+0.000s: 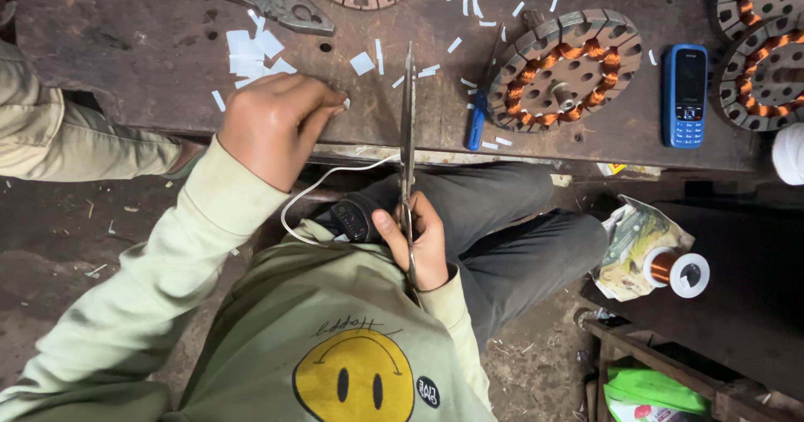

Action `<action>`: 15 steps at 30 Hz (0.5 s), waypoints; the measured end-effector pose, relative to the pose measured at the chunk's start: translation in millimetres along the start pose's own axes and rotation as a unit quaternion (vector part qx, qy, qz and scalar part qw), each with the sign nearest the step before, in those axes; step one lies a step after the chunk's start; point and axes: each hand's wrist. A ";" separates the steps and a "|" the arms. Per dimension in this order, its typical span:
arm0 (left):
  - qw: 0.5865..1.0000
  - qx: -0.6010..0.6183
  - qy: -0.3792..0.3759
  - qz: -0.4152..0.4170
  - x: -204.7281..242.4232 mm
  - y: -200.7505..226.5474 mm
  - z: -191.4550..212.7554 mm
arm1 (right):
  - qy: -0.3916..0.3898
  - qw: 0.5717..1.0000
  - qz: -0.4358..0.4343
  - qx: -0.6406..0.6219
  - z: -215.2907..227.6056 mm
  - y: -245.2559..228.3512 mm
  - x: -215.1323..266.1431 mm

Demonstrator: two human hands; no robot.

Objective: The person inserts small white insulating pieces into the slots of a motor stator, using a screwdriver to push them in and pliers to cut the pieces to size. The person handles multiple stators and repeatedly cuts and inserts insulation throughout the clip.

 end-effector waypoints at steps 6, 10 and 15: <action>0.998 0.049 -0.001 0.046 -0.4 -0.9 -3.9 | -0.030 0.999 0.027 -0.029 3.4 10.6 2.3; 0.892 0.402 0.094 0.181 -4.0 -3.1 -35.2 | -0.051 0.996 0.039 -0.054 3.2 8.3 -0.9; 0.738 0.612 0.155 0.238 -0.7 0.9 -91.7 | -0.031 0.998 0.044 -0.024 -5.1 -3.6 -7.9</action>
Point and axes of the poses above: each hand's wrist, its own x-axis away from the middle knuckle, its own z-axis out of the back of the hand, y = z × x, and after that the axes turned 10 degrees about x, right-handed
